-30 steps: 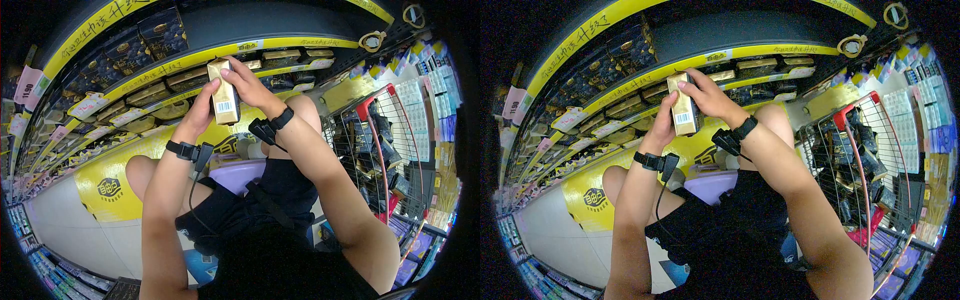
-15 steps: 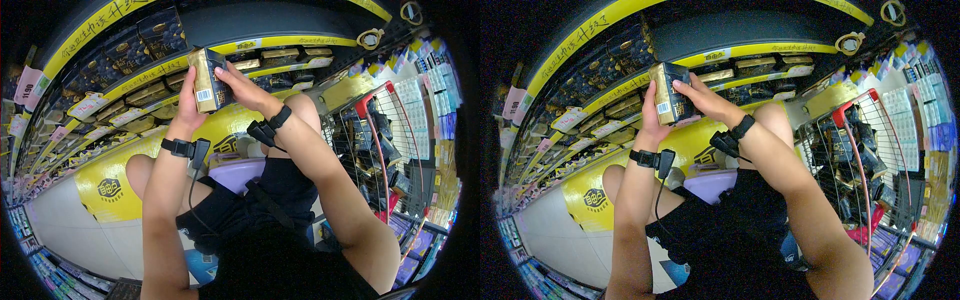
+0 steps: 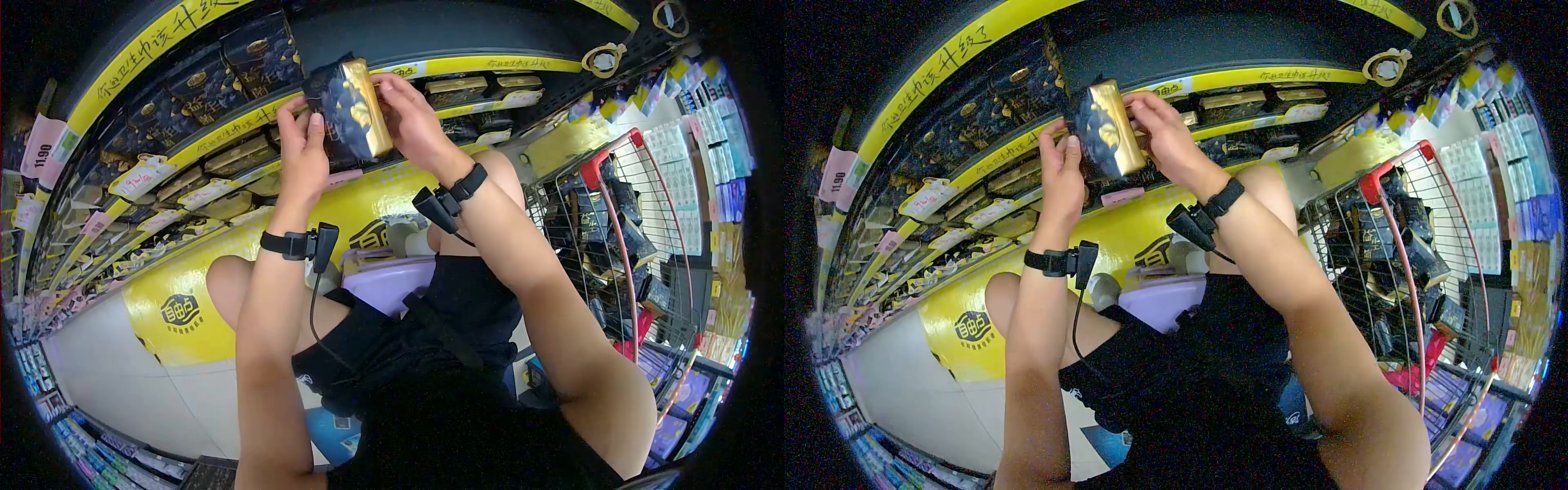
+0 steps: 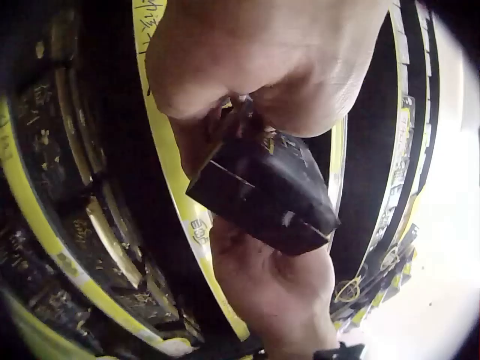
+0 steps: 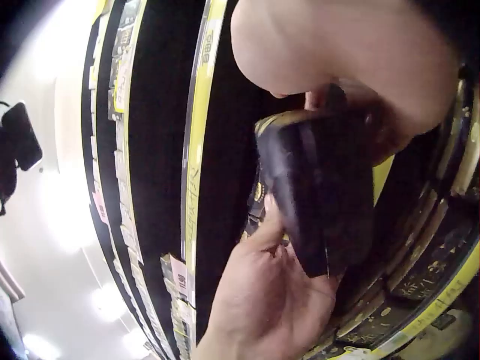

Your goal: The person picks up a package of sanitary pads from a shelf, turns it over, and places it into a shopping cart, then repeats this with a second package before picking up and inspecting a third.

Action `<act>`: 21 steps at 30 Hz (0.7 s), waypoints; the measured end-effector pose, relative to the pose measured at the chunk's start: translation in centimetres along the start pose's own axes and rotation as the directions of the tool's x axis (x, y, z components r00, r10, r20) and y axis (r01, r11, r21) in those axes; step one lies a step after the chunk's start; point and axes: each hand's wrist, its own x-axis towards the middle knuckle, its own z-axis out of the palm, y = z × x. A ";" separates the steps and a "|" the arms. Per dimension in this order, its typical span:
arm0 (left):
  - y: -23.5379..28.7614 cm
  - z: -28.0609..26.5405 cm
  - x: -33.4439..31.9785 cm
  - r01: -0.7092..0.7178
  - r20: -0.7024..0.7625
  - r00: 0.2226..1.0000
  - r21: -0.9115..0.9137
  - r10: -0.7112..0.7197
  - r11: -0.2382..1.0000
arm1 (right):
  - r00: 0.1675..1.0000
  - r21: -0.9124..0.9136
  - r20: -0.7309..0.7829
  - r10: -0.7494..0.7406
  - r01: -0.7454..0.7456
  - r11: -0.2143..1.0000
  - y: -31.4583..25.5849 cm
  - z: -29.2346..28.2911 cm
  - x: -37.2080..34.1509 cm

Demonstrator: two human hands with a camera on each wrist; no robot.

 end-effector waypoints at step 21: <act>1.2 1.2 -0.8 -0.003 -0.042 0.999 0.161 0.010 0.987 | 0.980 -0.125 -0.181 0.082 -0.106 0.987 0.3 0.2 0.1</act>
